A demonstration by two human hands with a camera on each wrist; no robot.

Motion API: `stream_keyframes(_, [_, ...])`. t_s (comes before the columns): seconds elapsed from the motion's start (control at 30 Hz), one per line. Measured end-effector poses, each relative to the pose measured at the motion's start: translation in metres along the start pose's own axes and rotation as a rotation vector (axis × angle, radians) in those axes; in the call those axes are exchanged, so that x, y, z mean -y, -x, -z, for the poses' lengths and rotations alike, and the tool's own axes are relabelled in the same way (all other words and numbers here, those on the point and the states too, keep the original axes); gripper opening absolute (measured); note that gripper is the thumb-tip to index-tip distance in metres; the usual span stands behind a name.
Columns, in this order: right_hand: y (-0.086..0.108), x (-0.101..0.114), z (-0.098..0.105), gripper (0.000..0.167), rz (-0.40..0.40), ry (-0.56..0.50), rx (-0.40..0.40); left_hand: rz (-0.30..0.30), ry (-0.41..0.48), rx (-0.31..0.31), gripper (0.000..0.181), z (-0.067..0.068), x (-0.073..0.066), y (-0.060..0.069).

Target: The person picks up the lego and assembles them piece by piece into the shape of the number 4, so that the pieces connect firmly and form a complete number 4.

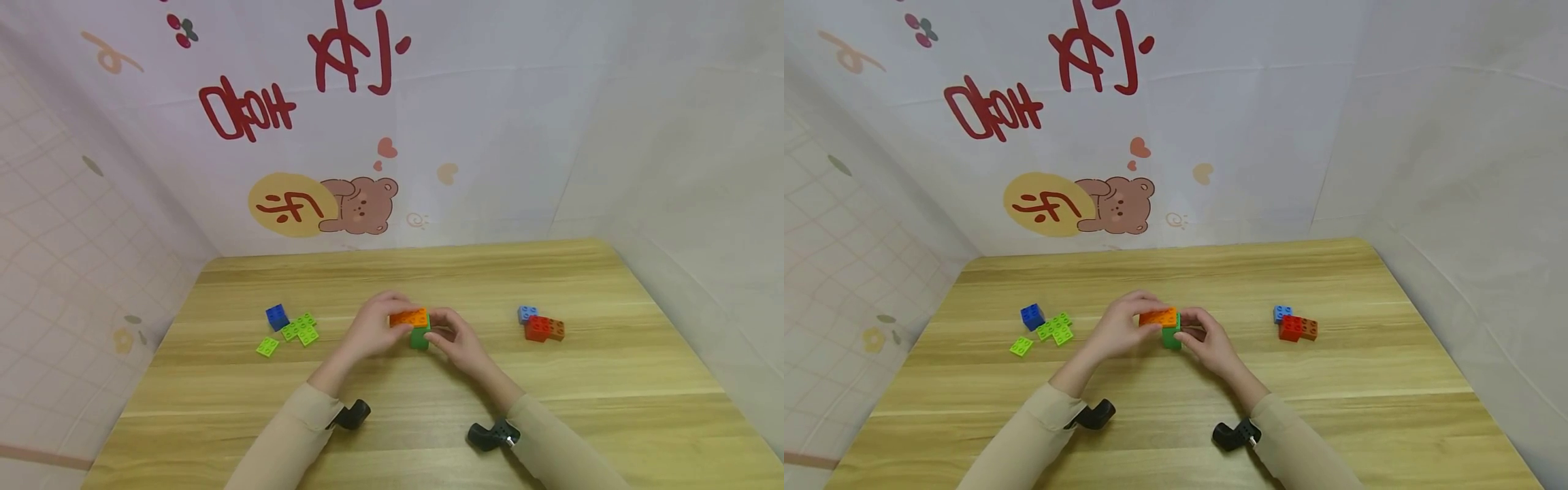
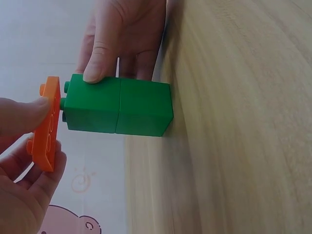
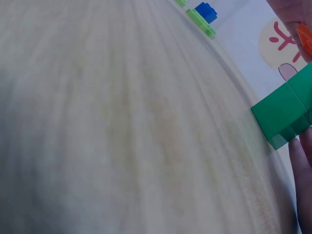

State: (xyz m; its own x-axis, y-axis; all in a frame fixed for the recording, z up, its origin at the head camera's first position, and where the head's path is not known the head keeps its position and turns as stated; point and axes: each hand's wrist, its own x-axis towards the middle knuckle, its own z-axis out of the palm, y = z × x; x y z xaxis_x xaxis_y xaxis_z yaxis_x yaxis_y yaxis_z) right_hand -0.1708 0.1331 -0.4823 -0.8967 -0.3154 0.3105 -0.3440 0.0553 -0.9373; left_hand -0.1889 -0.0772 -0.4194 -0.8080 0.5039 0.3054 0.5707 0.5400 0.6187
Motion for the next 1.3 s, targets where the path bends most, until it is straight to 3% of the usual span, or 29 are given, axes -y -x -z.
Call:
stream_keyframes(0.77, [-0.0003, 0.0019, 0.0007, 0.031, -0.021, 0.023, 0.002, -0.003, 0.011, 0.049, 0.027, -0.0034, 0.0012, -0.0093])
stream_keyframes(1.3, [0.0, 0.0021, 0.0004, 0.031, -0.019, 0.025, 0.004, 0.044, 0.016, 0.067, 0.027, -0.0026, -0.0006, -0.0085])
